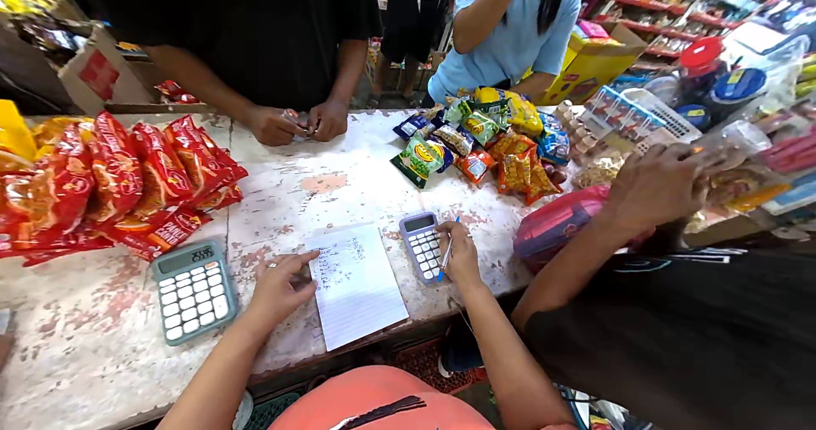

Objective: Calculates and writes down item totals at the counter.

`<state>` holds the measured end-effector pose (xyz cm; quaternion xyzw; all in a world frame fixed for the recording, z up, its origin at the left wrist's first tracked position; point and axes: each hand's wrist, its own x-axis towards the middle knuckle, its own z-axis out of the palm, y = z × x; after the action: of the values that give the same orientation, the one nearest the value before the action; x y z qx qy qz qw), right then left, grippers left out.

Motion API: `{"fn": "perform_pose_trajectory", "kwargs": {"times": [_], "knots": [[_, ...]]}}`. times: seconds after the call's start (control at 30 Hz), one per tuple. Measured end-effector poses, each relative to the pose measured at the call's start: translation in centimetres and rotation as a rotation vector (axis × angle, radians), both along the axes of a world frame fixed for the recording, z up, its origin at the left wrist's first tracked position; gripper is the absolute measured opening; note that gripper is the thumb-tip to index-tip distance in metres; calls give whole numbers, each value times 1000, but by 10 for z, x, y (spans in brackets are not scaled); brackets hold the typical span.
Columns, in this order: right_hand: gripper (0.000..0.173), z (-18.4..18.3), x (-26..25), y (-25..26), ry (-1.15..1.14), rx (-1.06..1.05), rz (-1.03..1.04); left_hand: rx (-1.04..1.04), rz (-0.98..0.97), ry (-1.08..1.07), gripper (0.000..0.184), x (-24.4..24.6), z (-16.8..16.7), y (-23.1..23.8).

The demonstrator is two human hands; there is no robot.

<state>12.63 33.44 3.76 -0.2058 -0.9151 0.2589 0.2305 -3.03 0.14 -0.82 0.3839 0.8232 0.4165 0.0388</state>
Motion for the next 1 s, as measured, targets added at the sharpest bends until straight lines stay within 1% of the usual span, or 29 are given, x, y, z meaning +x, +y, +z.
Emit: {"fn": "perform_pose_trajectory", "kwargs": {"times": [0.1,0.17,0.27,0.3,0.37,0.43,0.5,0.53,0.6,0.73,0.83,0.87,0.93,1.0], "knots": [[24,-3,1,0,-12,20,-5,1,0,4,56,1,2,0],[23,1,2,-6,3,16,13,9,-4,1,55,1,2,0],[22,-1,8,-26,106,79,126,21,-15,4,55,0,0,-2],[22,-4,11,-33,107,98,161,25,-18,6,55,-1,-2,-3],[24,-5,19,-41,9,59,204,32,-24,9,55,-1,-3,-3],[26,-3,32,-43,57,66,166,44,-29,8,54,-1,-3,-2],[25,-6,49,-43,167,146,92,50,-26,7,53,0,-2,-2],[23,-8,57,-45,179,183,60,45,-23,3,52,0,-2,-3],[22,-11,68,-47,121,204,35,43,-17,6,52,-1,-2,-3],[25,-8,55,-44,144,194,56,10,-28,-5,53,-1,1,-2],[24,-5,37,-38,38,116,100,4,-34,-9,54,-2,-1,-1],[23,-4,34,-36,41,84,88,8,-32,-11,54,-3,-1,-1],[25,1,33,-28,78,8,25,14,-20,-16,55,-3,-1,-1],[32,2,39,-19,59,-102,-45,17,-18,-21,57,-3,-3,0]]}}
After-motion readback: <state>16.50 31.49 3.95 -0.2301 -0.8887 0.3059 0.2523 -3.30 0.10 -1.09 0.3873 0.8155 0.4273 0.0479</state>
